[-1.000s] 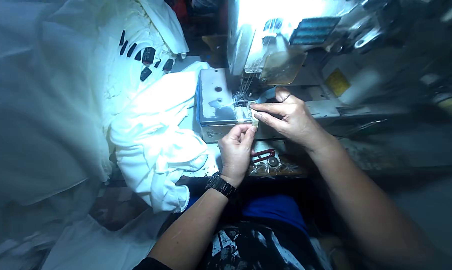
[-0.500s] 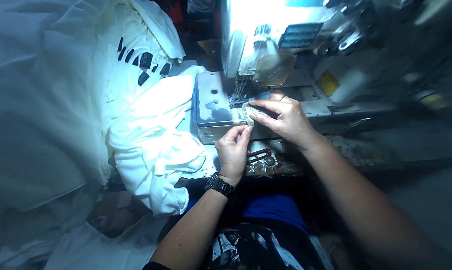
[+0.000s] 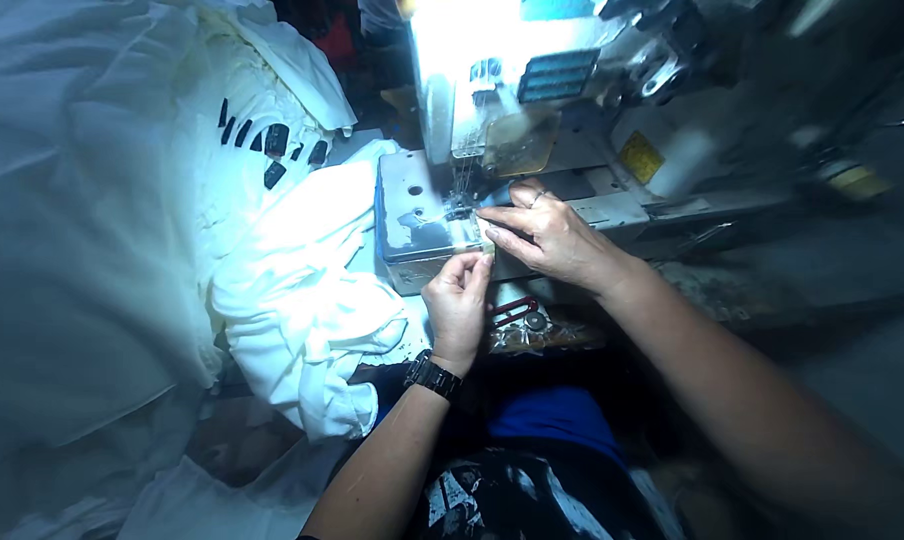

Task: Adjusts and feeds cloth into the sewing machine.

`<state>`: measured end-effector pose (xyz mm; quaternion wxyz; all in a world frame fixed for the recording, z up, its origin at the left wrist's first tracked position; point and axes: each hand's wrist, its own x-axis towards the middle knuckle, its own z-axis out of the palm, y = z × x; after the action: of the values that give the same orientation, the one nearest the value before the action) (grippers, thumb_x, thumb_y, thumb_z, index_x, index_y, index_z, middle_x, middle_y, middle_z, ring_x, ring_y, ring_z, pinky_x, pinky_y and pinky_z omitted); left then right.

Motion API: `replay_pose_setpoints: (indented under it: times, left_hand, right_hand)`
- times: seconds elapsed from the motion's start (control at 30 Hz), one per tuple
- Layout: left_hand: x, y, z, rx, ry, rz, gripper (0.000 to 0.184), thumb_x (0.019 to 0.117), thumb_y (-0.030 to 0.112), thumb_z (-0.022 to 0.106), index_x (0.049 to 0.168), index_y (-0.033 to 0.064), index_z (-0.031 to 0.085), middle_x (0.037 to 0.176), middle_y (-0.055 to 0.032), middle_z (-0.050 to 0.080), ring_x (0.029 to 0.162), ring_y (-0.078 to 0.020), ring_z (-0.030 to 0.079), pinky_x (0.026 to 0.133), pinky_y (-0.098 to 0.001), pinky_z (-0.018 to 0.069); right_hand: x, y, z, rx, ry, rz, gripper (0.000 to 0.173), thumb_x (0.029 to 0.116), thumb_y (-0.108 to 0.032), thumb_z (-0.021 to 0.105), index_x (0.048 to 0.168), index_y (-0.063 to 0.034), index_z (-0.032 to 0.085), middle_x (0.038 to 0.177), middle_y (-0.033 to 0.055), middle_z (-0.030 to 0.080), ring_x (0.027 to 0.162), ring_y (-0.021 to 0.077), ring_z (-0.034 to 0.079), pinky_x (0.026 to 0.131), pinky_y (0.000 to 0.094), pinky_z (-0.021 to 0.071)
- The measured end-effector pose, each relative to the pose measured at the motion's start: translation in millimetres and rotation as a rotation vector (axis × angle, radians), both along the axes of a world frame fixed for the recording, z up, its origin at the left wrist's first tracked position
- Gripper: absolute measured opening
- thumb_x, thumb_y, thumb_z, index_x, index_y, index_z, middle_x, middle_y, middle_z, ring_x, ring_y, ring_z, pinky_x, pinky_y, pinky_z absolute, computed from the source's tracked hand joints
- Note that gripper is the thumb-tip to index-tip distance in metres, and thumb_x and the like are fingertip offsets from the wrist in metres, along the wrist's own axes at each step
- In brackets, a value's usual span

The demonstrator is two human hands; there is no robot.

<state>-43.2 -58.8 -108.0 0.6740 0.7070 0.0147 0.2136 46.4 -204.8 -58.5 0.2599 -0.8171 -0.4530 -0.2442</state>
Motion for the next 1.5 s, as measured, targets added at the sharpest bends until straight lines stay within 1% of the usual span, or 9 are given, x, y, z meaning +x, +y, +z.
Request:
replay_pose_setpoints:
  times: [0.2, 0.37, 0.93, 1.07, 1.13, 1.23, 1.33, 1.4, 1.5]
  left_hand:
    - [2, 3, -2, 0.053, 0.000, 0.015, 0.011, 0.0990, 0.013, 0.067, 0.102, 0.0043, 0.073, 0.063, -0.0008, 0.063, 0.046, -0.0064, 0.054, 0.047, -0.0244, 0.0502]
    - [-8, 4, 10, -0.091, 0.095, -0.061, 0.014, 0.0971, 0.002, 0.064, 0.108, -0.0014, 0.072, 0.058, -0.0021, 0.059, 0.046, -0.0074, 0.057, 0.048, -0.0242, 0.0534]
    - [-36, 3, 37, -0.823, 0.397, -0.332, 0.037, 0.1061, 0.010, 0.049, 0.142, 0.0028, 0.053, 0.058, 0.0014, 0.049, 0.044, -0.0049, 0.051, 0.047, -0.0183, 0.0498]
    - [-58, 1, 36, -0.882, 0.553, -0.377, 0.022, 0.1056, 0.012, 0.050, 0.123, 0.0029, 0.059, 0.061, 0.0017, 0.052, 0.048, -0.0059, 0.054, 0.050, -0.0197, 0.0518]
    - [-69, 4, 32, -0.691, 0.470, -0.386, 0.025, 0.1046, 0.006, 0.050, 0.123, -0.0045, 0.063, 0.063, -0.0003, 0.056, 0.049, -0.0054, 0.055, 0.050, -0.0194, 0.0512]
    - [-69, 18, 27, 0.080, -0.012, -0.186, 0.019, 0.0977, 0.002, 0.060, 0.112, -0.0010, 0.073, 0.070, 0.0030, 0.064, 0.059, 0.0001, 0.058, 0.059, -0.0162, 0.0506]
    - [-38, 40, 28, 0.778, -0.453, 0.129, 0.020, 0.0903, 0.012, 0.070, 0.108, 0.0054, 0.077, 0.094, -0.0065, 0.071, 0.092, -0.0187, 0.066, 0.084, -0.0349, 0.0538]
    - [-17, 44, 29, 0.913, -0.479, 0.170, 0.026, 0.0913, 0.019, 0.072, 0.115, 0.0074, 0.075, 0.113, -0.0131, 0.068, 0.115, -0.0310, 0.060, 0.100, -0.0465, 0.0461]
    - [9, 40, 16, 0.936, -0.429, 0.226, 0.039, 0.0910, 0.027, 0.075, 0.125, 0.0100, 0.071, 0.125, -0.0133, 0.065, 0.124, -0.0326, 0.056, 0.107, -0.0507, 0.0415]
  right_hand:
    - [1, -1, 3, -0.045, 0.009, 0.014, 0.034, 0.1034, -0.026, 0.054, 0.118, -0.0054, 0.077, 0.098, 0.0151, 0.068, 0.104, 0.0312, 0.061, 0.092, 0.0394, 0.0488]
    - [0, -6, 17, -0.172, 0.086, 0.016, 0.062, 0.0929, -0.059, 0.062, 0.123, -0.0066, 0.075, 0.104, 0.0141, 0.067, 0.105, 0.0292, 0.061, 0.089, 0.0405, 0.0508]
    - [0, -2, -1, -0.032, 0.054, 0.008, 0.044, 0.0894, -0.038, 0.075, 0.120, -0.0057, 0.076, 0.105, 0.0161, 0.068, 0.107, 0.0320, 0.060, 0.094, 0.0410, 0.0484]
    - [-2, -2, -1, -0.048, 0.017, -0.005, 0.042, 0.0901, -0.034, 0.075, 0.121, -0.0048, 0.075, 0.105, 0.0177, 0.068, 0.108, 0.0345, 0.061, 0.094, 0.0424, 0.0496]
    - [-3, -1, -1, -0.046, -0.002, -0.010, 0.042, 0.0906, -0.034, 0.075, 0.120, -0.0043, 0.075, 0.106, 0.0186, 0.068, 0.110, 0.0362, 0.061, 0.095, 0.0436, 0.0499]
    - [-4, -1, -3, -0.049, -0.008, -0.019, 0.043, 0.0908, -0.035, 0.074, 0.121, -0.0041, 0.075, 0.107, 0.0193, 0.068, 0.110, 0.0371, 0.062, 0.094, 0.0448, 0.0505]
    - [-3, 0, -2, -0.081, -0.014, -0.042, 0.046, 0.0879, -0.034, 0.077, 0.122, -0.0032, 0.074, 0.106, 0.0215, 0.066, 0.109, 0.0386, 0.061, 0.093, 0.0453, 0.0511]
    - [-3, 2, 1, -0.172, 0.010, -0.092, 0.056, 0.0850, -0.034, 0.081, 0.130, -0.0027, 0.069, 0.115, 0.0252, 0.064, 0.116, 0.0425, 0.059, 0.098, 0.0496, 0.0512]
    - [-2, 4, 4, -0.257, 0.031, -0.129, 0.066, 0.0823, -0.035, 0.084, 0.135, -0.0009, 0.064, 0.124, 0.0289, 0.060, 0.123, 0.0464, 0.055, 0.102, 0.0530, 0.0486]
